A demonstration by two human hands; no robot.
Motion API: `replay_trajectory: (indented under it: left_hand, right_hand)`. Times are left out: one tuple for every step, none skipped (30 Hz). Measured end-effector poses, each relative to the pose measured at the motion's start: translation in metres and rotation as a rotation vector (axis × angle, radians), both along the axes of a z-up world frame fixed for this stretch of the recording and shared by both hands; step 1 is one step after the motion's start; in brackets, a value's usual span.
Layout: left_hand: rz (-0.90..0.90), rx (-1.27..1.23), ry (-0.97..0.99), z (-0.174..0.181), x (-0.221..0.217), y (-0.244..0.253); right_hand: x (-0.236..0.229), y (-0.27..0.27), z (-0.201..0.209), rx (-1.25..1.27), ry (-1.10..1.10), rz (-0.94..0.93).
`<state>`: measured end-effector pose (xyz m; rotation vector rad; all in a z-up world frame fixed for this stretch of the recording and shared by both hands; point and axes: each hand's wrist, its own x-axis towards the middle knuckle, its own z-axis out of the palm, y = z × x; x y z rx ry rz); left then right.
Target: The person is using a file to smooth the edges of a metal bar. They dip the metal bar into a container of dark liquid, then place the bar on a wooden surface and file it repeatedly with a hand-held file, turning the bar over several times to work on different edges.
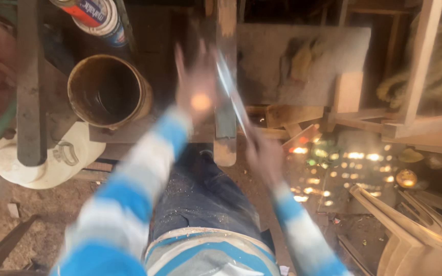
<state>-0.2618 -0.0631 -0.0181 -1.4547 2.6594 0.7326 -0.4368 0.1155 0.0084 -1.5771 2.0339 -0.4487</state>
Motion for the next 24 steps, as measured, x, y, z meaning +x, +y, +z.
replay_trajectory:
  left_hand:
    - [0.034,-0.027,-0.007,-0.006,0.002,-0.037]
    - [0.068,-0.054,-0.014,-0.01,0.004,-0.054]
    - [0.068,-0.056,-0.004,-0.011,0.007,-0.058]
    - [0.067,-0.057,0.006,-0.009,0.009,-0.057]
    - [0.064,-0.062,0.023,-0.004,0.003,-0.049]
    - [0.026,-0.079,0.043,0.002,0.002,-0.023]
    - [-0.006,-0.095,0.061,0.009,0.005,0.015]
    - [0.036,-0.297,0.018,0.016,0.001,0.053]
    - [0.05,-0.003,-0.071,0.022,-0.004,0.087]
    - [0.079,-0.072,0.06,0.026,-0.008,0.114]
    - [0.111,-0.141,0.185,0.027,-0.009,0.129]
    - [0.082,-0.011,0.049,0.025,-0.004,0.13]
    - [0.044,0.117,-0.08,0.02,-0.002,0.114]
    - [0.005,0.244,-0.21,0.015,-0.003,0.091]
    - [0.025,-0.485,-0.194,0.008,0.002,0.056]
    - [-0.015,-0.649,-0.149,0.003,0.009,0.016]
    - [0.054,-0.155,-0.015,-0.004,0.01,-0.028]
    - [0.106,-0.126,0.097,-0.008,0.012,-0.059]
    - [0.096,-0.076,0.018,-0.011,0.015,-0.082]
    - [0.087,-0.029,-0.063,-0.012,0.017,-0.095]
    - [0.07,-0.076,-0.013,-0.013,0.017,-0.089]
    - [0.054,-0.121,0.039,-0.011,0.017,-0.072]
    - [0.032,-0.16,0.099,-0.007,0.013,-0.049]
    - [-0.003,-0.189,0.138,-0.002,0.013,-0.016]
  right_hand:
    - [0.002,-0.027,-0.018,-0.201,0.058,0.081]
    - [0.001,-0.044,-0.029,-0.187,0.027,0.058]
    - [0.002,-0.051,-0.033,-0.174,-0.003,0.029]
    - [0.001,-0.044,-0.035,-0.165,0.006,0.044]
    - [-0.001,-0.029,-0.028,-0.159,0.021,0.057]
    - [-0.002,-0.007,-0.018,-0.153,0.035,0.069]
    - [0.001,0.023,-0.005,-0.164,0.079,0.076]
    - [0.0,0.055,0.01,0.095,-0.063,-0.042]
    - [0.003,0.089,0.026,-0.035,-0.041,0.02]
    - [0.007,0.111,0.037,0.075,-0.038,-0.055]
    - [0.008,0.125,0.043,0.188,-0.043,-0.124]
    - [0.007,0.124,0.042,0.19,-0.055,-0.103]
    - [0.008,0.11,0.035,0.19,-0.061,-0.09]
    - [0.007,0.09,0.027,0.191,-0.067,-0.078]
    - [0.006,0.055,0.012,0.077,-0.076,-0.037]
    - [0.01,0.02,-0.003,-0.193,0.049,0.082]
    - [0.014,-0.016,-0.019,0.069,0.053,-0.014]
    - [0.016,-0.048,-0.031,-0.272,0.025,0.04]
    - [0.016,-0.075,-0.039,-0.115,0.014,0.002]
    - [0.019,-0.076,-0.041,-0.081,0.036,0.007]
    - [0.02,-0.068,-0.039,-0.039,0.057,-0.003]
    - [0.018,-0.06,-0.036,0.003,0.076,-0.012]
    - [0.017,-0.035,-0.027,-0.016,0.082,-0.011]
    - [0.019,0.002,-0.013,-0.035,0.09,-0.009]
